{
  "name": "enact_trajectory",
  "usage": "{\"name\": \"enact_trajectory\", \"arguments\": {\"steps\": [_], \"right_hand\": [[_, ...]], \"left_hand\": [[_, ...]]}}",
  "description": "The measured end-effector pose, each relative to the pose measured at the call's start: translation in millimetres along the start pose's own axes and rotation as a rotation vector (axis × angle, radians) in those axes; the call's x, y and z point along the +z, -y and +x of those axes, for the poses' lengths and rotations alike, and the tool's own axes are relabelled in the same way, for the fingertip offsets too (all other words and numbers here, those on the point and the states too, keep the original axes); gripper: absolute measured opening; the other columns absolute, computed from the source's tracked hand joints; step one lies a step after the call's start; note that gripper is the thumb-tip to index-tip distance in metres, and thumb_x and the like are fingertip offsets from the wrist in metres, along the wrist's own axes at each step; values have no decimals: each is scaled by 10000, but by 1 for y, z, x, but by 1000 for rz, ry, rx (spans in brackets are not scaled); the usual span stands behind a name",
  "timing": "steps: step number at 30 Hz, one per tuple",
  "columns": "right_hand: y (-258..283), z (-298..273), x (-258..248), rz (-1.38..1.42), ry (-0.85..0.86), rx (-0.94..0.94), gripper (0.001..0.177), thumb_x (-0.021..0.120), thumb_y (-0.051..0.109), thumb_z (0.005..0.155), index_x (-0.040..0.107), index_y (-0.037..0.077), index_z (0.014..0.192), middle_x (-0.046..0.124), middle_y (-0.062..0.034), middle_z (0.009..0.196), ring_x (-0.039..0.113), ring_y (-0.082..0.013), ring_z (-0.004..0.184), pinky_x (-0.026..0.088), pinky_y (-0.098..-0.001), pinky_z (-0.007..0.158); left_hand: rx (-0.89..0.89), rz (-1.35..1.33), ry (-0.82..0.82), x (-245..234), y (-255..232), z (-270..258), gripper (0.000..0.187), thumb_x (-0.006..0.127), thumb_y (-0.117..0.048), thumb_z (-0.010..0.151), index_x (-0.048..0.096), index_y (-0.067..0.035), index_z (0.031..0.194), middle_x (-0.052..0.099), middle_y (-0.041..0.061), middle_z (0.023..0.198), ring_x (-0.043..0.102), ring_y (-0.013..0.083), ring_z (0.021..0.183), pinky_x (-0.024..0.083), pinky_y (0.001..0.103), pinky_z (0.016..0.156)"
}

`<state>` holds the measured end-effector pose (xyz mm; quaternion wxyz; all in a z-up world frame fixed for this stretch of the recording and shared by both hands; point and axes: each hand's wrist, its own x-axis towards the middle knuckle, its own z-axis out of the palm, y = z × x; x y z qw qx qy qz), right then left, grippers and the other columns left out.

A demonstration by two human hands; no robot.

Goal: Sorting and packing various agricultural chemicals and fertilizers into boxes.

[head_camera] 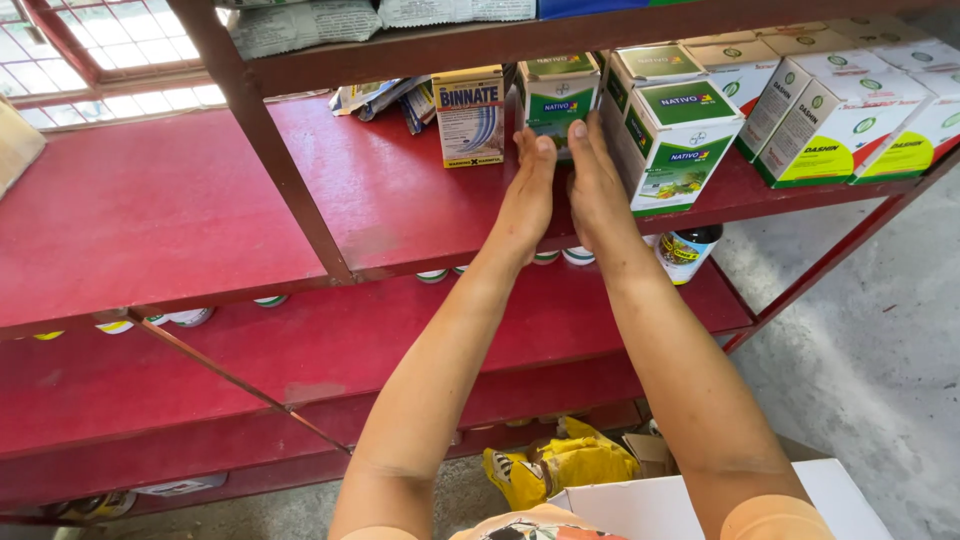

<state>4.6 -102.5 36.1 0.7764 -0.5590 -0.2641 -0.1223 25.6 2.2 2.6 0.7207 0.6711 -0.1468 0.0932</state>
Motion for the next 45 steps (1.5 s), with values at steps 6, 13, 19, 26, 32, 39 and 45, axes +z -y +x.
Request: {"name": "enact_trajectory", "arguments": {"steps": [6,13,19,26,32,39,45], "right_hand": [[-38,37,-16,-125,-147,132,835,442,522,1080,162,-48,1622,207,-196,1712,182,-280,1594,137,-372,1276],[-42,57,-12,-211,-186,188,859,405,581,1030,133,27,1627,158,-197,1707,172,-311,1573,166,-385,1242],[-49,56,-10,-272,-136,171,887,389,624,1015,116,52,1635,232,-222,1685,249,-335,1556,230,-401,1233],[-56,56,-11,-265,-140,249,954,349,685,998,63,47,1646,-146,-216,1702,-20,-351,1590,113,-441,1258],[-54,53,-8,-252,-142,259,943,330,683,1005,56,47,1645,-160,-208,1698,-12,-339,1590,115,-437,1256],[-60,52,-13,-88,-113,254,879,375,615,1033,178,-11,1619,448,-153,1585,403,-238,1478,269,-349,1207],[-55,49,-6,-56,-51,252,871,372,613,1000,289,-25,1588,515,-203,1583,447,-273,1476,283,-345,1202]], "left_hand": [[-48,85,2,-3,-4,24,847,260,-586,1038,40,-9,1617,-72,131,1723,-117,198,1581,7,334,1257],[-73,68,-17,-5,7,53,829,228,-591,1043,84,-12,1619,-38,135,1725,-82,210,1588,17,338,1263],[-53,72,-24,-3,11,61,818,221,-581,1047,91,-13,1621,-45,137,1725,-101,220,1587,10,346,1262],[-80,49,-15,-3,3,54,820,216,-587,1035,56,-38,1622,-77,126,1720,-105,223,1578,27,354,1256],[-112,1,-9,-1,-5,49,847,213,-626,1036,113,-26,1626,81,168,1708,63,264,1584,109,366,1256],[-36,-71,109,0,-1,47,815,177,-621,1041,359,-42,1586,342,201,1654,268,307,1548,189,384,1239],[-53,-93,90,-2,-7,42,811,182,-614,1047,373,-30,1576,369,220,1637,309,302,1526,219,378,1231]]}}
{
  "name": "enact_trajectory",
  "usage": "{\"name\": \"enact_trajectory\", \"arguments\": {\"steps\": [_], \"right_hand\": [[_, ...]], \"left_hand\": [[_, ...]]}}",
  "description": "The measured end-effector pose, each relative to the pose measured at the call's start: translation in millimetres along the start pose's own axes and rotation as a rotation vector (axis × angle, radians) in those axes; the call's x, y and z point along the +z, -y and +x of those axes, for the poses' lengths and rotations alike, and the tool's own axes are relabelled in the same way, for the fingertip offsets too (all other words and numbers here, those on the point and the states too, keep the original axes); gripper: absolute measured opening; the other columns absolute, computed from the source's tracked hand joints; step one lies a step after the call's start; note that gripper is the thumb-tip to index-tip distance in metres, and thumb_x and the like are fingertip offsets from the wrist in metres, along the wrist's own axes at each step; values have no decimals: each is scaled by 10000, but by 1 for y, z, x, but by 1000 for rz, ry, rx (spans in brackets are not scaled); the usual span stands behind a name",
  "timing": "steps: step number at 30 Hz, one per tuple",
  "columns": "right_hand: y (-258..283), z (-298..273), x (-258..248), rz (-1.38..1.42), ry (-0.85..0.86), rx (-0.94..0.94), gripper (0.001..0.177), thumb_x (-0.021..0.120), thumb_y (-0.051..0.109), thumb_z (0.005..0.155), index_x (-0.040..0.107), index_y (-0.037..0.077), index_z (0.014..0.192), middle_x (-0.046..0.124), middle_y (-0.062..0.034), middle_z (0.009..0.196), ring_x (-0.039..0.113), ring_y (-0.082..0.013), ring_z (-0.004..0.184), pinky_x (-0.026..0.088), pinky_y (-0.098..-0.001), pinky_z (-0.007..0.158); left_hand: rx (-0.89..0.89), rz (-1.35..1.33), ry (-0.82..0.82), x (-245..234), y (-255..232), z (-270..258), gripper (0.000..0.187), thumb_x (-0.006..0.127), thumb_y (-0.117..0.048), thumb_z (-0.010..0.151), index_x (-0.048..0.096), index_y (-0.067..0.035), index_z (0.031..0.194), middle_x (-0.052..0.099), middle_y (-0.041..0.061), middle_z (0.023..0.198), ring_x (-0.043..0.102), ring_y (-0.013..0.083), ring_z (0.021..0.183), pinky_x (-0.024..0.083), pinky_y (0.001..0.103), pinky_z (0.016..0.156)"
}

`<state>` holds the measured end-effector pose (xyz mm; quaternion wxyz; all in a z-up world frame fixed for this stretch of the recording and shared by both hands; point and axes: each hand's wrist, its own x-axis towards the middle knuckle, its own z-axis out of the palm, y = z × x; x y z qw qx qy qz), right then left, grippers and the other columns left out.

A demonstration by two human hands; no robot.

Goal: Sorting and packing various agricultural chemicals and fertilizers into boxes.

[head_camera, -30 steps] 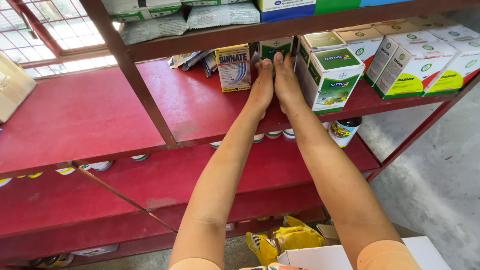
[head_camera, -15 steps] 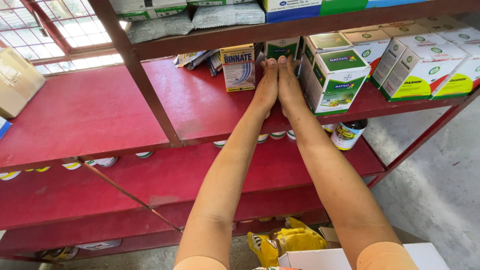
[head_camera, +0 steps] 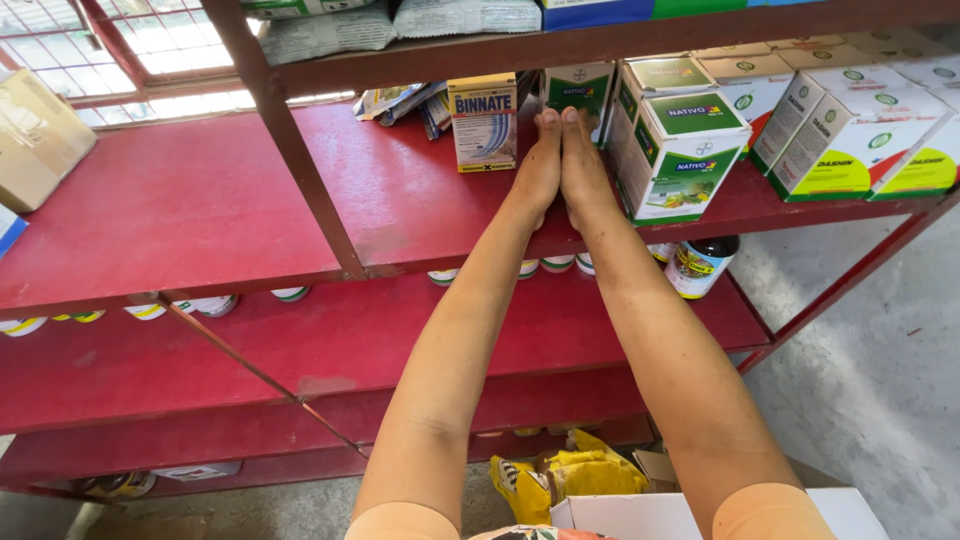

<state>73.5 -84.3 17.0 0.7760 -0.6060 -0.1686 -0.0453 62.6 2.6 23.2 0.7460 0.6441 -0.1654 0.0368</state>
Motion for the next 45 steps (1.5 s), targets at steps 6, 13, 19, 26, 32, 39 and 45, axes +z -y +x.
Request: {"name": "enact_trajectory", "arguments": {"steps": [6,13,19,26,32,39,45], "right_hand": [[-4,-10,7,-101,-29,-85,891,386,600,1034,148,-31,1617,171,-194,1713,167,-260,1596,150,-346,1271],[-13,-7,43,-126,130,-45,873,373,569,1055,105,-49,1609,31,-201,1722,4,-253,1599,61,-342,1267],[-15,0,44,-200,147,-59,895,402,563,1052,97,-62,1616,58,-221,1713,7,-282,1604,62,-354,1267],[-2,4,30,-71,208,-146,748,422,486,1072,225,13,1618,315,-163,1673,245,-256,1558,160,-353,1252],[5,-5,21,-66,184,-112,631,422,402,1091,323,36,1596,398,-96,1634,294,-191,1525,165,-331,1237],[14,-20,26,-58,177,-113,648,455,345,1073,262,42,1612,370,-101,1645,289,-198,1530,173,-326,1234],[4,-18,26,-11,207,-157,700,469,305,1087,166,-22,1627,329,-146,1672,272,-214,1548,168,-325,1252]], "left_hand": [[399,266,-317,-9,-1,-56,648,447,-429,1099,416,30,1556,407,244,1662,362,296,1574,259,360,1283],[422,588,-706,-79,14,-41,636,480,-245,1142,210,92,1609,132,278,1703,98,321,1589,97,385,1268],[59,120,-505,-74,0,-30,655,474,-249,1030,250,28,1580,351,187,1650,376,248,1510,323,316,1177],[73,218,-430,-62,12,-20,677,477,-222,1045,178,26,1600,223,199,1680,255,246,1546,253,307,1208],[131,235,-385,-60,4,-28,682,510,-178,1043,173,35,1597,227,201,1687,256,241,1548,248,304,1211],[6,331,-333,-65,-17,-31,652,518,-201,1023,281,14,1591,533,169,1528,537,208,1368,408,283,1094],[-8,233,-255,-68,-4,-21,729,506,-210,1012,144,1,1609,504,193,1566,517,232,1393,393,286,1119]]}}
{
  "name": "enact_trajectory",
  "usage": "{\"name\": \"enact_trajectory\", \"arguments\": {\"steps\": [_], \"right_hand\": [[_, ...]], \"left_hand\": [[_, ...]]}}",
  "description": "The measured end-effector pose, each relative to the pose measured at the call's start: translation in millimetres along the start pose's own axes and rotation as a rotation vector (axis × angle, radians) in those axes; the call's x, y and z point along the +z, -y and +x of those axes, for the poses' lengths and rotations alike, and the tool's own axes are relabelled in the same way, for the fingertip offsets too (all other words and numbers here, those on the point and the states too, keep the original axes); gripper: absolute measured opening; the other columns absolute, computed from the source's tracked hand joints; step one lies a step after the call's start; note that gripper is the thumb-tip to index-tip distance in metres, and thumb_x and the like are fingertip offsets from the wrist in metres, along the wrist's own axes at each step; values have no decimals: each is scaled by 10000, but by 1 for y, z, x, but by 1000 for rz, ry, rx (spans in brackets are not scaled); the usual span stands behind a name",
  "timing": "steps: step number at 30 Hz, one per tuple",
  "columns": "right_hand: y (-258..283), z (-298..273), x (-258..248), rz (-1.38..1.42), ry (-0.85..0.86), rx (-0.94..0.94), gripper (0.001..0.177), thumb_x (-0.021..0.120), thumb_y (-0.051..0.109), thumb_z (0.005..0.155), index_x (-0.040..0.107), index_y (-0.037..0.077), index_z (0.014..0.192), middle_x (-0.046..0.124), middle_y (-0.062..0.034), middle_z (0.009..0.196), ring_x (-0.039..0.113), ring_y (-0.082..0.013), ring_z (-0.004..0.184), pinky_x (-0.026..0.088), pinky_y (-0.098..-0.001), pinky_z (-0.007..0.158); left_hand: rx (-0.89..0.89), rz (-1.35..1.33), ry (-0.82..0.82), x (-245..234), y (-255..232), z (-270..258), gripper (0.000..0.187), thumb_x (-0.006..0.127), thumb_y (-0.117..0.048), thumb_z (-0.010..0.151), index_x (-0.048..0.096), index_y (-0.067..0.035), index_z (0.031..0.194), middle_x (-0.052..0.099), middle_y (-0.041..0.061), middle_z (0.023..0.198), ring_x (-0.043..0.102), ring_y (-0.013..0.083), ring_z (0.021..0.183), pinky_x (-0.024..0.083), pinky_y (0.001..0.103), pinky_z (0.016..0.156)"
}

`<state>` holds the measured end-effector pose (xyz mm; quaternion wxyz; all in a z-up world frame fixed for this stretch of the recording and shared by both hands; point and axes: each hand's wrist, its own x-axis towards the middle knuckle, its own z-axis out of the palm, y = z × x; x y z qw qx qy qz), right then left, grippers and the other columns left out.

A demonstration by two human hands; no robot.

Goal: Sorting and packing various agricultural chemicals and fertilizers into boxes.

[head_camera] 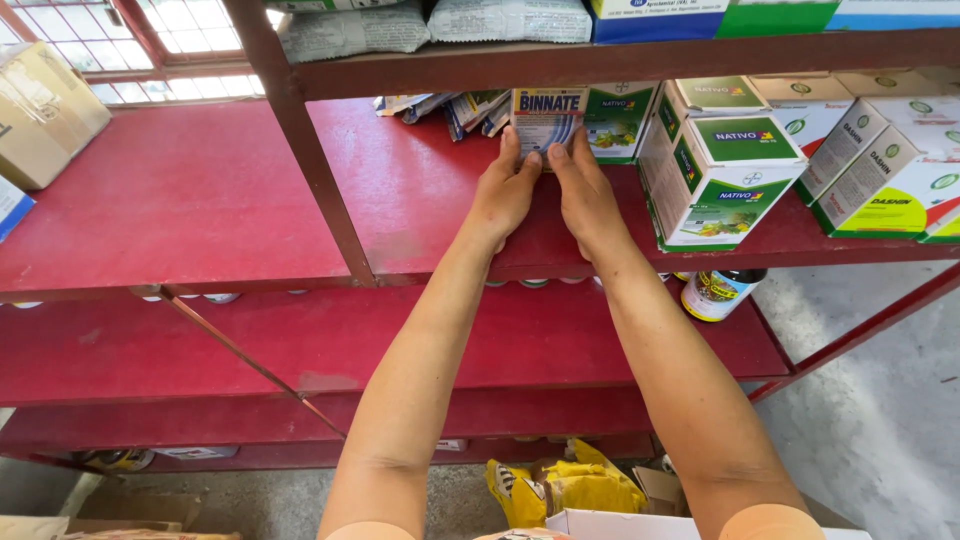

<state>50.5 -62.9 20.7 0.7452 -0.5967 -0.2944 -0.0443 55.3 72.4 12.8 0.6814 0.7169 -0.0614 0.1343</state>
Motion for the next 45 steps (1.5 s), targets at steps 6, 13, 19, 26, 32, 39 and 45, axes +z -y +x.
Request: {"name": "enact_trajectory", "arguments": {"steps": [6,13,19,26,32,39,45], "right_hand": [[-10,3,0,-76,-2,-18,755,479,297,1085,93,-74,1617,320,-197,1670,266,-238,1559,182,-327,1260],[-12,3,-2,-121,-14,45,806,487,320,1097,3,-83,1601,237,-208,1692,203,-250,1580,154,-330,1264],[12,-16,7,-117,-8,35,808,457,371,1041,101,-79,1610,302,-235,1667,247,-283,1552,174,-337,1234],[24,-72,23,-112,-30,3,801,441,405,1122,77,-100,1627,129,-255,1744,96,-301,1640,93,-366,1319],[16,-116,40,15,34,-93,684,440,341,1215,98,-35,1673,103,-223,1773,77,-287,1646,88,-379,1370],[35,-187,84,-63,-70,-268,512,544,210,1301,240,57,1683,279,-104,1691,245,-193,1594,168,-324,1354],[49,-215,146,-410,-140,-252,585,633,237,1134,403,30,1631,462,-144,1622,407,-251,1560,346,-392,1303]], "left_hand": [[63,159,8,0,11,9,720,484,-220,1063,79,19,1608,86,196,1713,80,231,1588,167,304,1246],[92,228,-15,3,20,12,709,470,-208,1051,89,18,1604,86,199,1714,64,247,1593,138,313,1256],[107,242,-31,3,33,4,713,459,-211,1061,61,30,1601,40,218,1705,-24,296,1585,71,360,1260],[280,279,-87,10,-10,-102,651,454,-184,1104,144,42,1629,122,241,1731,88,323,1625,128,379,1318],[370,172,-158,-11,-22,-164,542,509,-164,1163,312,-15,1645,354,196,1688,349,299,1592,315,342,1303],[498,335,-273,-55,-59,-243,362,620,-153,1184,510,-61,1516,585,126,1523,563,231,1452,438,305,1242],[546,430,-325,-102,-62,-288,357,644,-136,1106,607,-78,1456,667,125,1350,646,259,1280,510,335,1134]]}}
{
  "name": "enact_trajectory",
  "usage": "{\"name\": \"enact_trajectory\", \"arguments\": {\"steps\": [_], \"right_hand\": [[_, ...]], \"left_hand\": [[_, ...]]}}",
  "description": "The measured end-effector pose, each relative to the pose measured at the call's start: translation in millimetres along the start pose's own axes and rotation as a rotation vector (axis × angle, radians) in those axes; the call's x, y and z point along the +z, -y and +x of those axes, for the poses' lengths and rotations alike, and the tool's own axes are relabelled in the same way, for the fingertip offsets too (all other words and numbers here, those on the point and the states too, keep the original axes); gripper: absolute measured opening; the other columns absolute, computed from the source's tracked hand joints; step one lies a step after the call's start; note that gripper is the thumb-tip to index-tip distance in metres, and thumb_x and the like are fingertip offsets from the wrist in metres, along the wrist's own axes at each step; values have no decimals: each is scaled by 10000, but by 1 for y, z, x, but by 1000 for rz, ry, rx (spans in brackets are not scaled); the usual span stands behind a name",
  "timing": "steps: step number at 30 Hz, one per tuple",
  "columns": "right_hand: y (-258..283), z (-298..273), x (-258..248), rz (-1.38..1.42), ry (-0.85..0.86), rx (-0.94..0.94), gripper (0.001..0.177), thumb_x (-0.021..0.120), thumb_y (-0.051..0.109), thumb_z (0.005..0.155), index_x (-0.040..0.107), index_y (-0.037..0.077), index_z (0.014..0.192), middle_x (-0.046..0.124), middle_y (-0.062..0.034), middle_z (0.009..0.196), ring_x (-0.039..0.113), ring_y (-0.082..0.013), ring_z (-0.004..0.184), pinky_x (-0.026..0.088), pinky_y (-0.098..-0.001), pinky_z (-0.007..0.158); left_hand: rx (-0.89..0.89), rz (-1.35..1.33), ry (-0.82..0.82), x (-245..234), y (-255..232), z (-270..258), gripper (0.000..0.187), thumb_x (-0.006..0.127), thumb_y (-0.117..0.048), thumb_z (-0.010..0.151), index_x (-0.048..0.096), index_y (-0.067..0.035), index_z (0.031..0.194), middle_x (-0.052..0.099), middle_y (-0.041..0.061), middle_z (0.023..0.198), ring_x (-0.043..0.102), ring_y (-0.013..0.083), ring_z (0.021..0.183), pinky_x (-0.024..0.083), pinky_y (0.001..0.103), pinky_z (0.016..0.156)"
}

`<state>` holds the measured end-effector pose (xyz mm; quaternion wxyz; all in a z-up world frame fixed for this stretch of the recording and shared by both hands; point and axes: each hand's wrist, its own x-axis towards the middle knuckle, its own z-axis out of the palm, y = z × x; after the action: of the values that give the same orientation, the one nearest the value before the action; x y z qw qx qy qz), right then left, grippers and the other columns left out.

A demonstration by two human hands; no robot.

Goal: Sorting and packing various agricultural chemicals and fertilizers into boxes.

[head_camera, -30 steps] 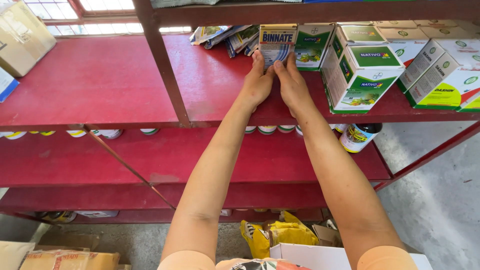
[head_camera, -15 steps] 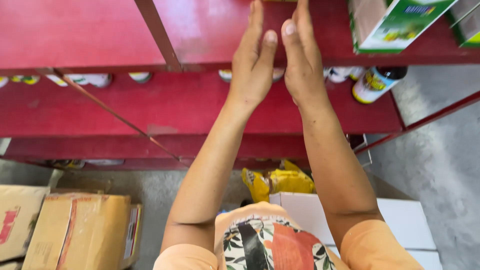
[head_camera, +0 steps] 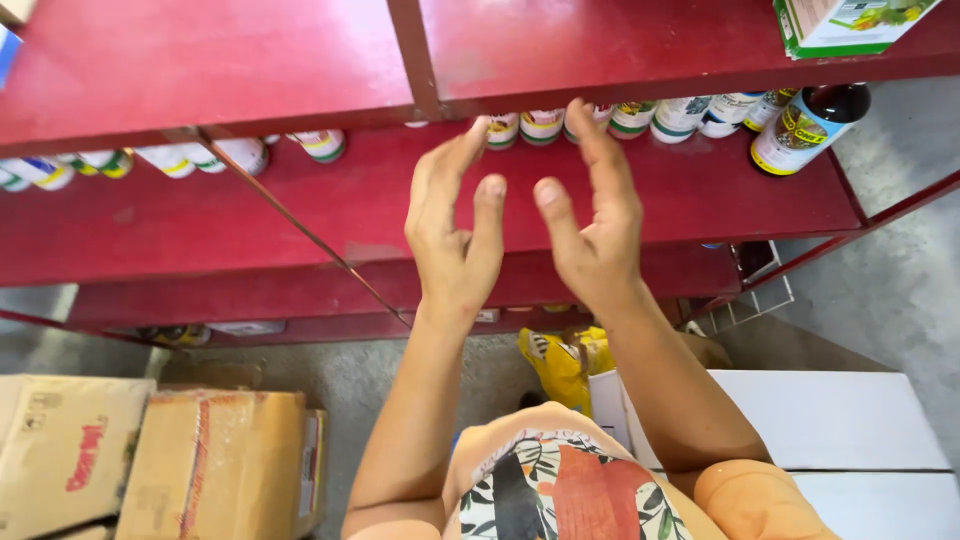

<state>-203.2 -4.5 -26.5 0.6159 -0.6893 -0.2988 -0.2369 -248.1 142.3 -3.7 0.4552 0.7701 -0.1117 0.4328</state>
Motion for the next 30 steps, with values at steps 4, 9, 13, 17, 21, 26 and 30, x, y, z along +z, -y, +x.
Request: {"name": "enact_trajectory", "arguments": {"steps": [4,9,13,17,21,26,30], "right_hand": [[30,-11,48,-133,17,-104,554,657,198,1080,459,8,1562,498,-180,1622,456,-302,1561,358,-444,1321],[67,-19,112,-72,212,-182,484,700,129,981,551,1,1422,538,-216,1535,454,-379,1515,377,-470,1251],[87,-30,165,70,325,-205,457,713,133,976,567,10,1392,540,-211,1528,451,-381,1513,396,-470,1231],[109,-52,220,226,454,-217,433,704,127,982,577,18,1382,534,-211,1538,439,-385,1524,393,-474,1231],[131,-72,270,309,561,-245,440,711,118,969,580,21,1378,529,-210,1538,437,-381,1519,386,-474,1227],[145,-93,330,433,683,-317,417,691,134,979,592,22,1367,553,-201,1516,466,-369,1497,381,-465,1232],[137,-115,389,464,768,-378,386,679,140,993,612,27,1357,580,-192,1497,517,-359,1461,396,-456,1233]], "left_hand": [[10,70,-52,-54,3,-11,345,647,-116,1072,624,-52,1411,663,155,1328,646,286,1230,509,367,1102],[-129,139,-248,-127,10,-28,367,658,-116,1023,644,-50,1383,645,155,1278,652,280,1183,530,378,1065],[-160,244,-332,-184,12,-46,363,662,-115,1020,642,-43,1375,638,161,1319,637,281,1213,513,371,1045],[-154,432,-425,-245,7,-73,364,667,-106,1011,648,-43,1370,638,165,1338,624,299,1261,492,387,1099],[-175,621,-506,-298,-3,-103,362,678,-115,1001,647,-45,1356,636,165,1341,615,314,1274,479,401,1116],[-208,779,-662,-339,-4,-132,346,668,-121,991,658,-57,1332,653,144,1329,618,307,1264,481,409,1120],[-199,902,-777,-368,20,-163,330,662,-125,991,662,-93,1320,674,109,1312,628,302,1256,490,418,1125]]}}
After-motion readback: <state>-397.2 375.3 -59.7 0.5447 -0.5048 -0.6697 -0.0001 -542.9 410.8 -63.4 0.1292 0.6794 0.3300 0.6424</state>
